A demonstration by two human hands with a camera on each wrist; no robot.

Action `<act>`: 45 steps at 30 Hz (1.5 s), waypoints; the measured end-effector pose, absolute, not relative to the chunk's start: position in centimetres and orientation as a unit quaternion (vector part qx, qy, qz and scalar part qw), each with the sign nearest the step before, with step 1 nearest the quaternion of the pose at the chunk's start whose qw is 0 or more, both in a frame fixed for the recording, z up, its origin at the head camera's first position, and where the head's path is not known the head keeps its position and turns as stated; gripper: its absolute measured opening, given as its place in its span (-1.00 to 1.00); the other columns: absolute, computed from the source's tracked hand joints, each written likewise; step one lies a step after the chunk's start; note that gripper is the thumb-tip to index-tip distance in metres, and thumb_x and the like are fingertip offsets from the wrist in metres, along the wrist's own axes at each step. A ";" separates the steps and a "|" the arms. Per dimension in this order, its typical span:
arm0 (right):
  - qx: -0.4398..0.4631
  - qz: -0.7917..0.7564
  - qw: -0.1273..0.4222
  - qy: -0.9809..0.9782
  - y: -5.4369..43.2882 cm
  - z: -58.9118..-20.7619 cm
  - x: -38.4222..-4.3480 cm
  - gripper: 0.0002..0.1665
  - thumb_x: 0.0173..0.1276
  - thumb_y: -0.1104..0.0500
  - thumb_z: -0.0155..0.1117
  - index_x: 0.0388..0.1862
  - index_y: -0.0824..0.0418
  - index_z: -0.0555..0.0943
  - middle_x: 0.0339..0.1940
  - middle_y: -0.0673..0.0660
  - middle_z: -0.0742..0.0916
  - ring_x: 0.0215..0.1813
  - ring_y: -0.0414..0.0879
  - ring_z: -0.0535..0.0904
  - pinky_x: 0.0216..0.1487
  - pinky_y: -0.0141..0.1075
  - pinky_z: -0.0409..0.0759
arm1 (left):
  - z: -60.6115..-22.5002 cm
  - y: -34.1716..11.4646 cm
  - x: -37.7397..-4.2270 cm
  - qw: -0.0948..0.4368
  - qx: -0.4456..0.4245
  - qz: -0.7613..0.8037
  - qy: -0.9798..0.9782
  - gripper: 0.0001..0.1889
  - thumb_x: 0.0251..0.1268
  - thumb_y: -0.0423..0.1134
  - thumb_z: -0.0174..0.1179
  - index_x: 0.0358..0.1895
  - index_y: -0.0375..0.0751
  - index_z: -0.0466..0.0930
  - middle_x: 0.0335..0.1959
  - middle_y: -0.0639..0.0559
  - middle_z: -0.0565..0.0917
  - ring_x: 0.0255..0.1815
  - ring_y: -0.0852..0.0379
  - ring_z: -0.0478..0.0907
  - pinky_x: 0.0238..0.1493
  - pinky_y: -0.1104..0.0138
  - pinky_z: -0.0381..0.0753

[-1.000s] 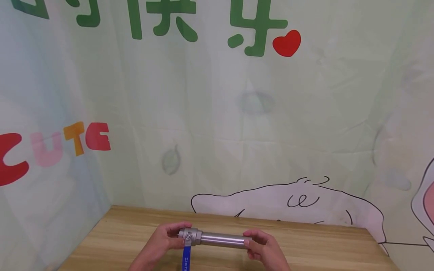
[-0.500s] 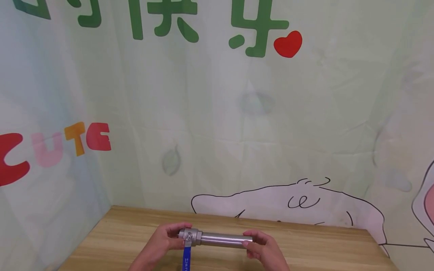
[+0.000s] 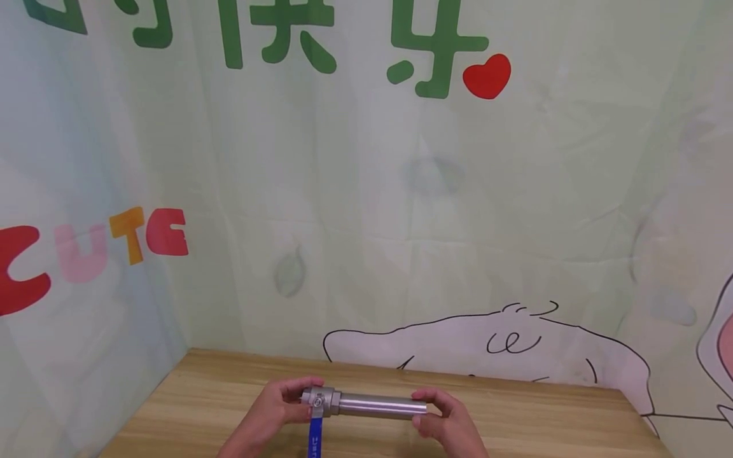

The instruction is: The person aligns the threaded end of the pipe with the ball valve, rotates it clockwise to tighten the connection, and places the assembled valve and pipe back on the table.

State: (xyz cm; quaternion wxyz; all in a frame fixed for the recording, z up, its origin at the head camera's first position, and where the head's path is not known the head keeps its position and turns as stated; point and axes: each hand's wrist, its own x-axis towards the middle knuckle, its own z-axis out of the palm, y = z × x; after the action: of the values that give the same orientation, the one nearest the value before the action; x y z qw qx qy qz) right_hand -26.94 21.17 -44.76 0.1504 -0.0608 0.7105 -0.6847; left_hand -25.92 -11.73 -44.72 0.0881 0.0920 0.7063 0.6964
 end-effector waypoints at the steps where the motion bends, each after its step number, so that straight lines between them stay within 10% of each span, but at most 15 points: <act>1: -0.059 -0.688 0.150 0.707 21.2 -44.8 -26.9 -0.44 0.18 0.26 0.34 0.17 0.39 0.47 0.04 0.15 0.59 -0.15 -0.05 0.51 -0.16 -0.28 0.54 | -44.8 -11.7 -25.9 0.087 0.094 0.698 0.705 -0.49 0.01 -0.52 0.27 0.14 -0.32 0.58 -0.04 -0.11 0.65 -0.13 0.05 0.60 -0.10 0.18 0.68; 24: -0.027 -0.686 0.148 0.712 21.1 -45.2 -27.2 -0.48 0.31 0.11 0.32 0.13 0.42 0.52 -0.16 0.12 0.64 -0.32 -0.12 0.52 -0.29 -0.35 0.57 | -44.7 -11.7 -25.7 0.087 0.084 0.694 0.709 -0.51 0.00 -0.48 0.30 0.12 -0.31 0.59 -0.07 -0.10 0.66 -0.13 0.04 0.60 -0.10 0.20 0.66; 34: -0.049 -0.670 0.146 0.726 21.2 -44.9 -27.0 -0.44 0.15 0.30 0.31 0.17 0.35 0.48 0.06 0.14 0.60 0.00 0.02 0.55 -0.10 -0.22 0.49 | -44.3 -11.7 -25.7 0.096 0.071 0.683 0.721 -0.51 0.04 -0.45 0.31 0.15 -0.24 0.59 -0.04 -0.09 0.65 -0.11 0.04 0.59 -0.07 0.17 0.64; 45: -0.052 -0.694 0.141 0.704 21.1 -45.0 -27.0 -0.53 0.26 0.26 0.31 0.14 0.39 0.51 -0.05 0.15 0.59 -0.27 -0.12 0.48 -0.28 -0.35 0.53 | -44.2 -11.6 -25.6 0.097 0.069 0.683 0.720 -0.52 0.04 -0.47 0.29 0.13 -0.24 0.59 -0.04 -0.08 0.65 -0.12 0.04 0.60 -0.07 0.18 0.64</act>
State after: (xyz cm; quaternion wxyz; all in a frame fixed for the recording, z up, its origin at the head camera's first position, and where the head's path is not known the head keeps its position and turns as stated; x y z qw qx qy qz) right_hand -27.04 21.15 -44.97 0.1411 -0.0516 0.7041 -0.6940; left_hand -25.58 -11.59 -44.17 0.0971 0.0692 0.7204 0.6832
